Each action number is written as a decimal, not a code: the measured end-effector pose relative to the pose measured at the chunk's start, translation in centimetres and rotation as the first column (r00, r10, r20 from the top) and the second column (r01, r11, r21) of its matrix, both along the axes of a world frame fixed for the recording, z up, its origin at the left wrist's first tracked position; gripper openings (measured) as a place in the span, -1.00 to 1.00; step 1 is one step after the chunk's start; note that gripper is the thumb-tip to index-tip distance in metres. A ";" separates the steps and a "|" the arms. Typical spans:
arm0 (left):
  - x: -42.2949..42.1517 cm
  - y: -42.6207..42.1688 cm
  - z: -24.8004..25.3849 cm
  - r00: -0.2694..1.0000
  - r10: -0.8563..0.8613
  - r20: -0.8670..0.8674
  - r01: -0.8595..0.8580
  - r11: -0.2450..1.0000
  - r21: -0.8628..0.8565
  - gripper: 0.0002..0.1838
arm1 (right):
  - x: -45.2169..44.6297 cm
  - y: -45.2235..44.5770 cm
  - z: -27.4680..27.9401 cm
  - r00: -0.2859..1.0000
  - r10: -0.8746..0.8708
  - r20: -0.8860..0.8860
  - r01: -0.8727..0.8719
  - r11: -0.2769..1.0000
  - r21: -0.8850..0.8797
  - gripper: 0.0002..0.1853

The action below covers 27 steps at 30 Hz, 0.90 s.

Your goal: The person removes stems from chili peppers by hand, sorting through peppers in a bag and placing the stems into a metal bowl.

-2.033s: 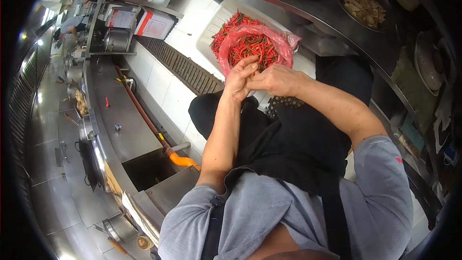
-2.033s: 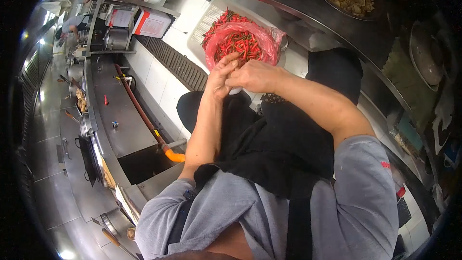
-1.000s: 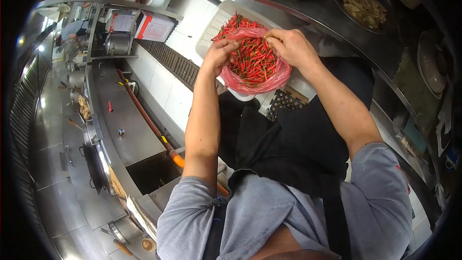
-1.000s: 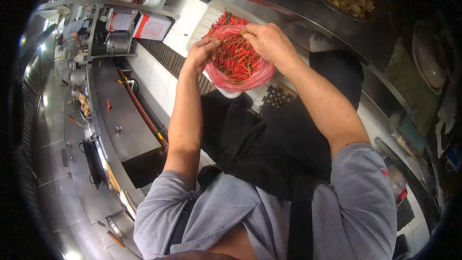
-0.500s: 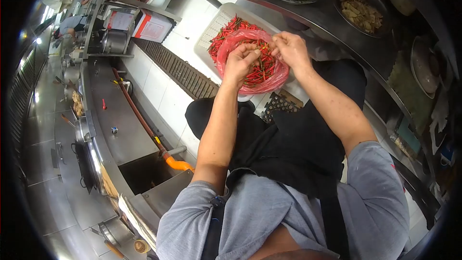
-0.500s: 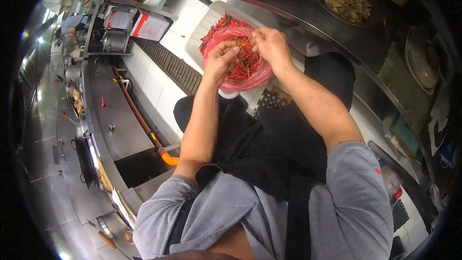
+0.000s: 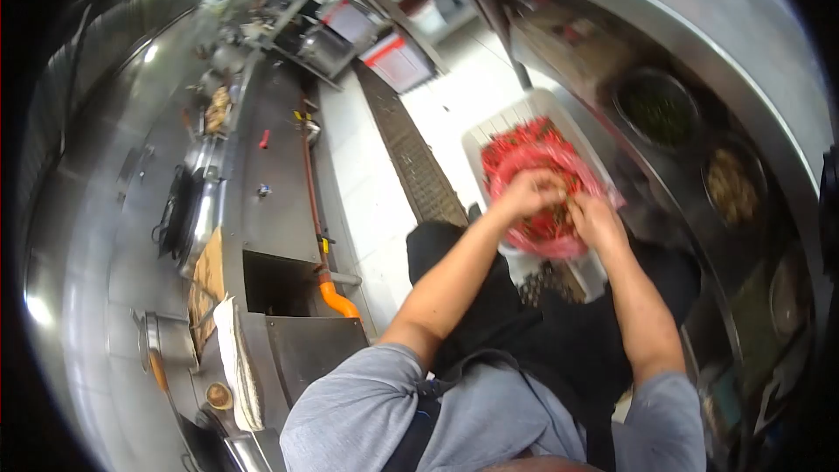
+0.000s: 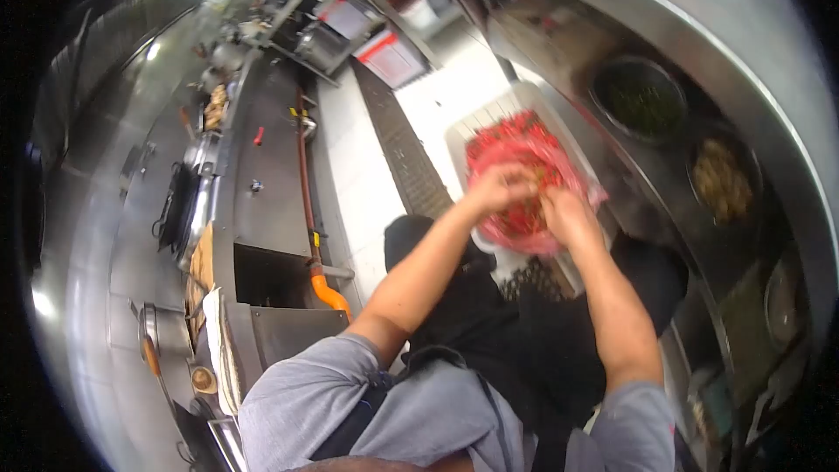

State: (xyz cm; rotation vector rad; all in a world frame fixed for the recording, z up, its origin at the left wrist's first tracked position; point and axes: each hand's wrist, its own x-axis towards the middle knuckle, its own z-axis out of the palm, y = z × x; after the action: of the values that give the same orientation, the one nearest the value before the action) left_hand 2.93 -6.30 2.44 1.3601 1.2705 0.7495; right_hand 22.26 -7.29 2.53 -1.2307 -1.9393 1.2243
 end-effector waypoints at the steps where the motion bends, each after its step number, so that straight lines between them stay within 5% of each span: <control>1: 0.2 -0.3 0.7 0.997 0.018 0.076 -0.014 0.999 -0.050 -0.79 | 0.2 -0.1 0.1 1.000 0.005 0.014 -0.005 1.000 -0.008 -0.81; 3: -0.3 -0.4 1.4 0.967 0.070 0.243 -0.009 0.971 -0.241 -0.82 | 0.6 -0.4 0.3 1.000 0.006 0.030 -0.006 1.000 -0.005 -0.82; 4: -0.5 -0.5 1.6 0.968 0.066 0.241 -0.010 0.974 -0.225 -0.82 | 0.9 -0.5 0.3 0.986 -0.012 -0.165 -0.011 0.990 -0.138 -0.82; 6: -0.7 -0.8 1.8 0.846 0.071 0.528 0.088 0.959 -0.269 -0.85 | 1.3 -0.7 0.4 0.901 -0.072 -0.428 -0.070 0.949 -0.307 -0.82; 10: -0.1 -1.2 1.3 0.697 0.084 0.712 0.208 0.927 -0.312 -0.86 | 1.8 -1.3 0.4 0.855 -0.094 -0.510 -0.100 0.935 -0.340 -0.80; 17: 0.3 -1.5 1.3 0.644 0.085 0.760 0.231 0.926 -0.299 -0.85 | 2.0 -1.8 0.7 0.798 -0.112 -0.592 -0.127 0.929 -0.347 -0.80; 22: 1.9 -1.7 3.8 0.561 -0.058 0.826 0.265 0.958 -0.113 -0.83 | 2.8 -1.7 2.6 0.747 -0.079 -0.660 -0.175 0.935 -0.309 -0.79; 27: 2.1 -0.7 4.6 0.649 -0.032 0.760 0.260 0.948 -0.181 -0.85 | 3.1 -1.5 2.8 0.749 -0.142 -0.648 -0.064 0.957 -0.284 -0.78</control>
State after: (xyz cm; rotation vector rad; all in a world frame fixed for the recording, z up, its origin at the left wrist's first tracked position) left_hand 5.01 -7.01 7.05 0.7542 0.5459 0.8560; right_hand 25.33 -8.80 5.30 -0.7802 -1.2237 1.6840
